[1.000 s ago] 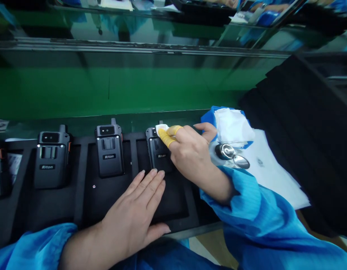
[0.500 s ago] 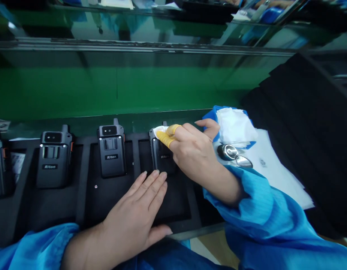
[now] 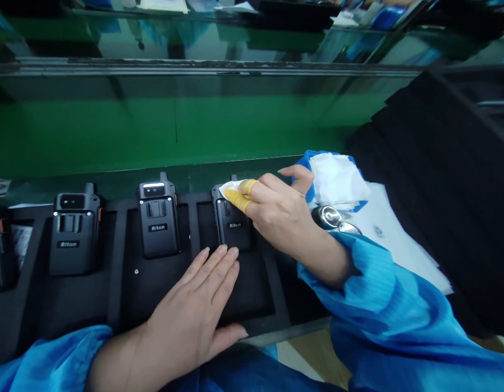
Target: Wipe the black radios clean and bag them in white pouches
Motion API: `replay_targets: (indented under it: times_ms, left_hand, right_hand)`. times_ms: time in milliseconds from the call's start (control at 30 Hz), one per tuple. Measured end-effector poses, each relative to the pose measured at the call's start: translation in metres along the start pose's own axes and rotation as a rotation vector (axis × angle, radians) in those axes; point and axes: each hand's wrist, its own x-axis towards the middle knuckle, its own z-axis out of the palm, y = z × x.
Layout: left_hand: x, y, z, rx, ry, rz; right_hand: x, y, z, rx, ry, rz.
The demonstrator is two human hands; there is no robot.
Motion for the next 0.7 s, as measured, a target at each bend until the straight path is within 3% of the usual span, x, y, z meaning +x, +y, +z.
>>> replay_targets:
  times_ms: [333, 533, 700]
  left_hand:
    - [0.002, 0.001, -0.002, 0.061, -0.016, 0.037]
    - [0.003, 0.001, -0.003, 0.081, -0.03, 0.051]
    - [0.002, 0.001, -0.003, 0.034, -0.048, 0.028]
  right_hand:
    - [-0.005, -0.01, 0.006, -0.033, 0.049, 0.297]
    - [0.013, -0.025, 0.011, -0.006, 0.176, 0.156]
    - [0.009, -0.024, 0.013, -0.064, 0.15, 0.215]
